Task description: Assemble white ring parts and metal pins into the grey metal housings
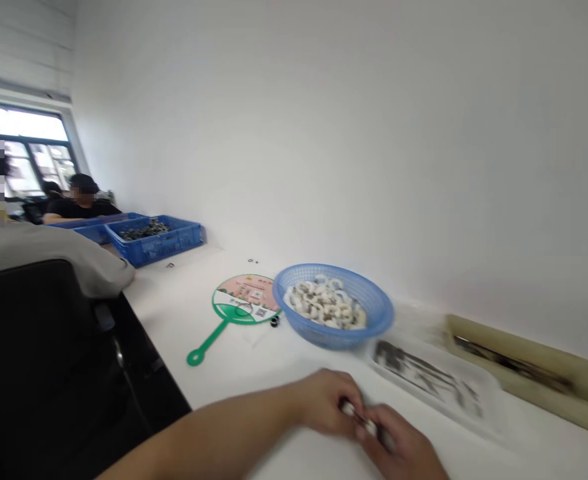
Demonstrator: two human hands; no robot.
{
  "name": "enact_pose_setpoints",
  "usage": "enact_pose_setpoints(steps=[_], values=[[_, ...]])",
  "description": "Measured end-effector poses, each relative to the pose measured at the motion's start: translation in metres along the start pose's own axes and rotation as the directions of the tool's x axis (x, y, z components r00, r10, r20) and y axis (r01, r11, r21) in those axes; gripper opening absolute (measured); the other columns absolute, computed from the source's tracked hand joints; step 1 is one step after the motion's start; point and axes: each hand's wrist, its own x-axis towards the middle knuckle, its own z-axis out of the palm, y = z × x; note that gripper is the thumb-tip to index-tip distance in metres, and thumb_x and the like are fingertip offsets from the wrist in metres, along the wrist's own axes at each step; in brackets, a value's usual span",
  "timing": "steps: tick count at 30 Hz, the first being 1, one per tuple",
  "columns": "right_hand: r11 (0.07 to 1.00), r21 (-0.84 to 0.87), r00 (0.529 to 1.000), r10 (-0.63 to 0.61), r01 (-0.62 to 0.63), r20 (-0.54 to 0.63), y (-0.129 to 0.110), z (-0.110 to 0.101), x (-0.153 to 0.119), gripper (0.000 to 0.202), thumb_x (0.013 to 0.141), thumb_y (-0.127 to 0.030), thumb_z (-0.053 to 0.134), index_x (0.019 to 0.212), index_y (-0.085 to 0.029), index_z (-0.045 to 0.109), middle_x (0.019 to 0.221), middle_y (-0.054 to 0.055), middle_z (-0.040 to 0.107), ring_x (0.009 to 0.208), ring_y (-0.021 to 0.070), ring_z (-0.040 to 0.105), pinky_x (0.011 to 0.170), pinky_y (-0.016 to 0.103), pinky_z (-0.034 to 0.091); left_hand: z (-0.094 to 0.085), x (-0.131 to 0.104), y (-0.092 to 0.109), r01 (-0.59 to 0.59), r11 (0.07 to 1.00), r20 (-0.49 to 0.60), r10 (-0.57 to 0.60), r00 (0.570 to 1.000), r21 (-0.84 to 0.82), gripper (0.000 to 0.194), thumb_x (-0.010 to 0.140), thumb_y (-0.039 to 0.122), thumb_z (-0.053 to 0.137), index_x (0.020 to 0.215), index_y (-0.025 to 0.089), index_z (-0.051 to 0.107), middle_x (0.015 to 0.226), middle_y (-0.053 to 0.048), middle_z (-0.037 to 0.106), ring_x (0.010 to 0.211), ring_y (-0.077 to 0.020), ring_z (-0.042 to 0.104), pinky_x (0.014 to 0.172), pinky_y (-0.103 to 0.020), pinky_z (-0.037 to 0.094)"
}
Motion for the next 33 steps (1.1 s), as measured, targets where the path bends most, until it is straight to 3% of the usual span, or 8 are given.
enact_pose_setpoints(steps=[4, 8, 22, 33], values=[[0.999, -0.034, 0.998, 0.035, -0.034, 0.047, -0.031, -0.002, -0.011, 0.021, 0.068, -0.043, 0.055, 0.066, -0.022, 0.060, 0.066, 0.001, 0.061, 0.062, 0.0176, 0.054, 0.060, 0.027, 0.043, 0.005, -0.009, 0.000, 0.000, 0.997, -0.042, -0.004, 0.999, -0.077, 0.015, 0.058, 0.015, 0.072, 0.069, 0.014, 0.061, 0.075, 0.002, 0.052, 0.064, -0.0090, 0.047, 0.061, -0.019, 0.039], [0.995, -0.070, 0.993, 0.071, -0.064, 0.099, -0.041, -0.004, -0.016, 0.018, 0.068, -0.037, 0.052, 0.064, -0.020, 0.055, 0.065, 0.000, 0.059, 0.061, 0.0156, 0.051, 0.058, 0.025, 0.040, 0.009, -0.012, -0.003, -0.007, 0.992, -0.035, 0.003, 0.999, -0.130, 0.014, 0.056, 0.013, 0.071, 0.064, 0.013, 0.059, 0.075, 0.002, 0.053, 0.062, -0.0080, 0.046, 0.057, -0.018, 0.037], [0.992, -0.045, 0.986, 0.123, -0.119, 0.112, -0.035, -0.001, -0.014, 0.021, 0.070, -0.041, 0.052, 0.070, -0.020, 0.058, 0.068, -0.001, 0.061, 0.067, 0.0166, 0.053, 0.062, 0.025, 0.040, 0.004, -0.012, -0.003, 0.012, 0.996, -0.033, -0.015, 0.999, -0.094, 0.014, 0.057, 0.013, 0.071, 0.066, 0.014, 0.059, 0.075, 0.003, 0.054, 0.062, -0.0075, 0.045, 0.057, -0.018, 0.036], [0.989, -0.068, 0.986, 0.138, -0.132, 0.098, -0.033, 0.001, -0.014, 0.021, 0.068, -0.041, 0.052, 0.067, -0.020, 0.056, 0.063, -0.002, 0.056, 0.060, 0.0143, 0.048, 0.055, 0.024, 0.037, 0.002, -0.013, -0.001, 0.019, 0.998, -0.020, -0.020, 1.000, -0.058, 0.015, 0.058, 0.015, 0.071, 0.068, 0.014, 0.059, 0.075, 0.003, 0.053, 0.062, -0.0080, 0.045, 0.058, -0.018, 0.036]])
